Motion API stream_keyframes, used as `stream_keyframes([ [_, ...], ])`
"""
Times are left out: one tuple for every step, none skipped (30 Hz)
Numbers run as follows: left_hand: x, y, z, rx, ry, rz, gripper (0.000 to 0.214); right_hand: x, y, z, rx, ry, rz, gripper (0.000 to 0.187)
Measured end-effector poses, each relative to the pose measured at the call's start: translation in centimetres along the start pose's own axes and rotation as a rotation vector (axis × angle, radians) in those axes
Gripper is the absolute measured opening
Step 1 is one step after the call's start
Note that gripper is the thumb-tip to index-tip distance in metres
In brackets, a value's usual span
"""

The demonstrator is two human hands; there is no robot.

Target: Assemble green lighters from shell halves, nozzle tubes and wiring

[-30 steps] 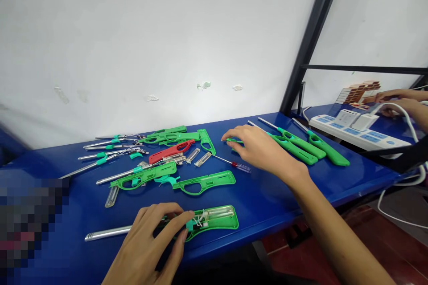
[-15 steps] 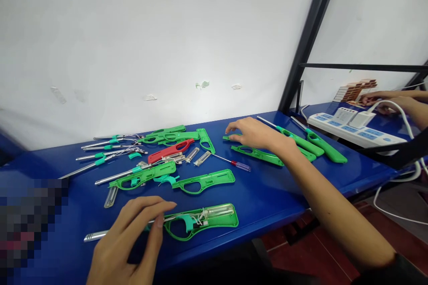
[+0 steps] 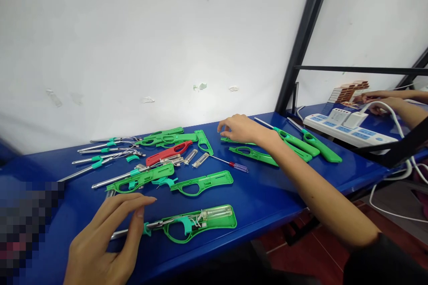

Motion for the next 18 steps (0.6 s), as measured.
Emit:
stream_keyframes([
  [0.0, 0.0, 0.0, -0.001, 0.004, 0.0, 0.023, 0.2, 0.2, -0.2, -0.002, 0.005, 0.012, 0.028],
  [-0.1, 0.0, 0.0, 0.001, 0.008, 0.001, 0.023, 0.4, 0.5, -0.4, 0.002, 0.013, 0.03, 0.028],
  [-0.1, 0.0, 0.0, 0.003, 0.012, 0.001, 0.023, 0.7, 0.9, -0.8, 0.01, 0.022, 0.053, 0.028],
  [-0.1, 0.0, 0.0, 0.004, 0.013, -0.001, 0.022, 0.9, 1.4, -1.1, 0.019, 0.032, 0.08, 0.028],
  [-0.1, 0.0, 0.0, 0.004, 0.013, -0.001, 0.022, 1.2, 1.9, -1.5, 0.029, 0.039, 0.107, 0.028],
  [-0.1, 0.0, 0.0, 0.003, 0.014, -0.001, 0.022, 1.4, 2.3, -1.8, 0.037, 0.044, 0.133, 0.029],
  [-0.1, 0.0, 0.0, 0.002, 0.014, 0.0, 0.022, 1.6, 2.8, -2.1, 0.043, 0.045, 0.158, 0.028],
  [-0.1, 0.0, 0.0, 0.001, 0.013, -0.001, 0.023, 1.8, 3.1, -2.4, 0.048, 0.045, 0.18, 0.027],
  [-0.1, 0.0, 0.0, 0.001, 0.013, -0.001, 0.023, 1.9, 3.5, -2.6, 0.051, 0.043, 0.202, 0.028],
  [-0.1, 0.0, 0.0, 0.0, 0.013, -0.003, 0.022, 1.9, 3.8, -2.8, 0.053, 0.042, 0.223, 0.035],
  [-0.1, 0.0, 0.0, -0.002, 0.012, -0.005, 0.022, 1.9, 4.0, -3.0, 0.054, 0.041, 0.244, 0.045],
  [-0.1, 0.0, 0.0, -0.003, 0.011, -0.005, 0.022, 1.9, 4.3, -3.2, 0.053, 0.042, 0.265, 0.055],
  [-0.2, -0.1, 0.0, -0.006, 0.011, -0.006, 0.022, 1.8, 4.5, -3.4, 0.049, 0.042, 0.285, 0.064],
  [-0.2, -0.1, -0.1, -0.009, 0.011, -0.006, 0.022, 1.7, 4.6, -3.6, 0.042, 0.04, 0.302, 0.067],
  [-0.2, -0.1, -0.1, -0.012, 0.011, -0.007, 0.023, 1.6, 4.7, -3.9, 0.031, 0.036, 0.316, 0.067],
  [-0.2, -0.1, -0.1, -0.016, 0.01, -0.006, 0.023, 1.6, 4.8, -4.1, 0.017, 0.027, 0.327, 0.062],
  [-0.1, -0.1, -0.1, -0.018, 0.014, -0.005, 0.024, 1.6, 4.8, -4.3, 0.003, 0.015, 0.336, 0.055],
  [-0.1, -0.1, -0.2, -0.021, 0.016, -0.007, 0.024, 1.7, 4.8, -4.5, -0.011, 0.002, 0.345, 0.047],
])
Point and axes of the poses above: each hand's wrist, its own x-axis towards the middle knuckle, its own z-axis out of the back of the hand, y = z × x, the point moved 8 cm from there along x, towards the middle knuckle, and after that the axes turned 10 degrees about -y, right-handed, at the moved point
